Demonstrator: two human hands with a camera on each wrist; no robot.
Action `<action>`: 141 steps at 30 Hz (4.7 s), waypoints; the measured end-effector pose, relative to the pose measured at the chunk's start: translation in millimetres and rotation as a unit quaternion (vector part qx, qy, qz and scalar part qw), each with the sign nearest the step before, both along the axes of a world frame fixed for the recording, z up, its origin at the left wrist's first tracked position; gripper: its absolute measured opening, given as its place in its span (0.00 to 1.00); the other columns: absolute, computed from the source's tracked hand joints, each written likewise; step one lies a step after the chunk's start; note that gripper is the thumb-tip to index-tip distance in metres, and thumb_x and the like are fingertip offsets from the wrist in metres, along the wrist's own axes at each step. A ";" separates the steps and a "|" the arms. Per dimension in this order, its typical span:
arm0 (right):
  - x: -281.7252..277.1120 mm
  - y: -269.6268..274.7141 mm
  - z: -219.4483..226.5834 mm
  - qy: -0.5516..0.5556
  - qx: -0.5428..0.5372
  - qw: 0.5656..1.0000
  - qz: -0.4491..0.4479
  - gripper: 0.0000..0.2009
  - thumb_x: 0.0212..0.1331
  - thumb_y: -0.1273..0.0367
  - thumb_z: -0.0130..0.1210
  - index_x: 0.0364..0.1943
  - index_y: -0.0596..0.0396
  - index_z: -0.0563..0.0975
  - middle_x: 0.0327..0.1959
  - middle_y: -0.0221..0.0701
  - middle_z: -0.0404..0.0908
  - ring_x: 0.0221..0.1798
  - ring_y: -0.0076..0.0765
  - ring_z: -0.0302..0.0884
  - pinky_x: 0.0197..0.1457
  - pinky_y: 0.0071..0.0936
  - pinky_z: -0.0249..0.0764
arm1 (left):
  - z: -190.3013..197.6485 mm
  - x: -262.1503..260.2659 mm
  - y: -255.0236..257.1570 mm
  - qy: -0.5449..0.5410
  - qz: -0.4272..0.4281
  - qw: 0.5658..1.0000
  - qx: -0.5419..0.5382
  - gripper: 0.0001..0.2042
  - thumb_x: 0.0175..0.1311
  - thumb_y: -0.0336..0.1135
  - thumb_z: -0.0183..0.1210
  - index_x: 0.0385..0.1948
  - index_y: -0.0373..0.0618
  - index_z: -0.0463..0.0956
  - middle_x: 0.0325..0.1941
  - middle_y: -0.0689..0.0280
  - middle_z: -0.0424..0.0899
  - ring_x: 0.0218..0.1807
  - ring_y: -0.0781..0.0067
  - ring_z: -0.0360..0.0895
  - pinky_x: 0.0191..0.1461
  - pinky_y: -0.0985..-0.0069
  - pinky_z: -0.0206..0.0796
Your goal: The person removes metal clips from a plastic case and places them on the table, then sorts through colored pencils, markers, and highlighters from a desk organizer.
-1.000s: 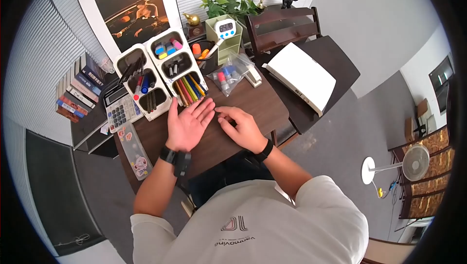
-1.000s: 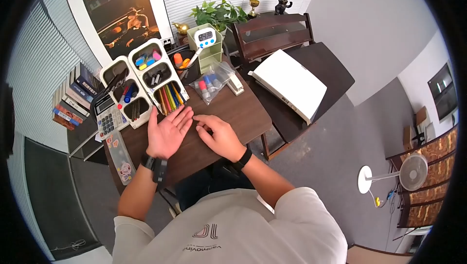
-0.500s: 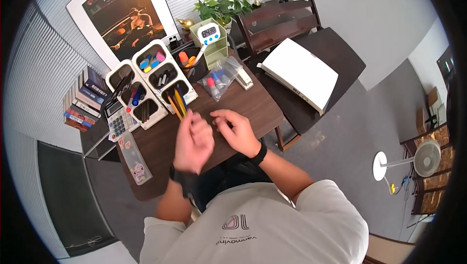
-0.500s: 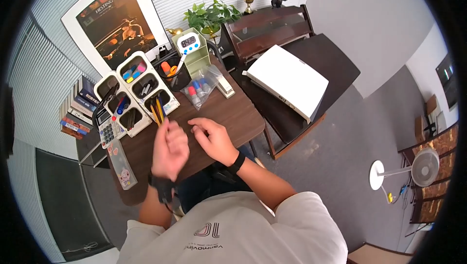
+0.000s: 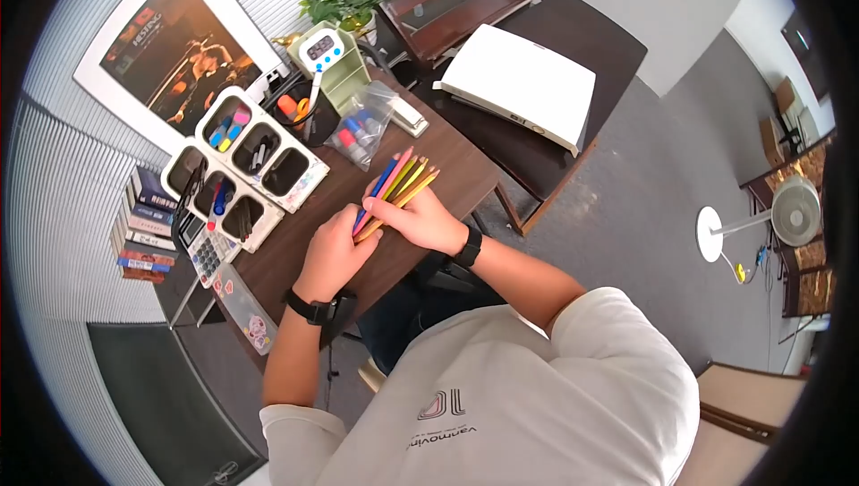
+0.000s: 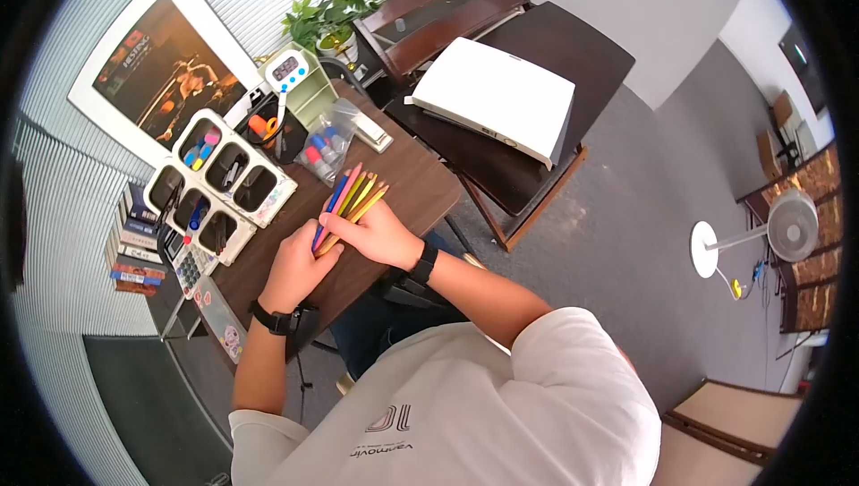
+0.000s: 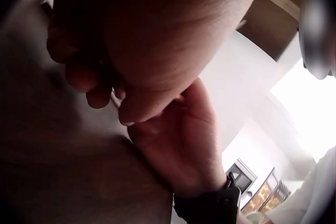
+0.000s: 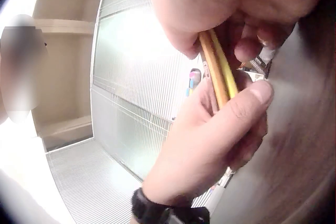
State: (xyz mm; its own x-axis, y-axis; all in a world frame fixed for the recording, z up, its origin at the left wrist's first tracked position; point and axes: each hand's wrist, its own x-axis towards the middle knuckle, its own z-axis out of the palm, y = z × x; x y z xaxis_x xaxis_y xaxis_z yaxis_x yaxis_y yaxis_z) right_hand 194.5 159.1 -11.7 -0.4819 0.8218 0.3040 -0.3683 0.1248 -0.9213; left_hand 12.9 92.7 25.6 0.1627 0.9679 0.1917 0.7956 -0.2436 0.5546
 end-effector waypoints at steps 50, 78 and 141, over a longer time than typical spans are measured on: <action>30.7 25.6 3.4 0.257 -0.331 0.905 0.066 0.22 0.81 0.53 0.49 0.26 0.42 0.63 0.15 0.19 0.59 0.15 0.21 0.55 0.26 0.26 0.58 | -24.2 -28.9 -8.6 -0.374 -0.025 0.921 -0.105 0.18 0.74 0.26 0.57 0.64 0.40 0.76 0.39 0.69 0.81 0.37 0.84 0.74 0.41 0.84 0.69; -21.1 -11.6 9.8 -0.313 0.345 0.881 -0.087 0.16 0.51 0.73 0.68 0.47 0.52 0.82 0.41 0.38 0.88 0.44 0.53 0.86 0.50 0.44 0.81 | -18.4 -30.8 -7.2 -0.291 -0.105 0.949 0.068 0.45 0.42 0.37 0.85 0.69 0.45 0.73 0.69 0.59 0.70 0.66 0.60 0.74 0.69 0.64 0.69; -26.2 -13.5 8.6 -0.225 0.269 0.929 -0.117 0.09 0.72 0.70 0.61 0.50 0.59 0.84 0.38 0.42 0.81 0.39 0.47 0.81 0.45 0.36 0.77 | -32.7 -38.0 -4.7 -0.740 -0.017 0.655 -0.151 0.20 0.80 0.32 0.51 0.69 0.35 0.71 0.62 0.50 0.84 0.64 0.60 0.82 0.69 0.57 0.74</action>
State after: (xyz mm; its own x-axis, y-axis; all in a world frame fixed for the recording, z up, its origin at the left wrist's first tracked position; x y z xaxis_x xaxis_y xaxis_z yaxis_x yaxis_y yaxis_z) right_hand 168.4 145.6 -3.1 -0.4865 0.7080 0.5119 0.1342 0.6395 -0.7570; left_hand -25.1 88.1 -7.1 0.0373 0.9987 -0.0355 -0.6707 0.0514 0.7399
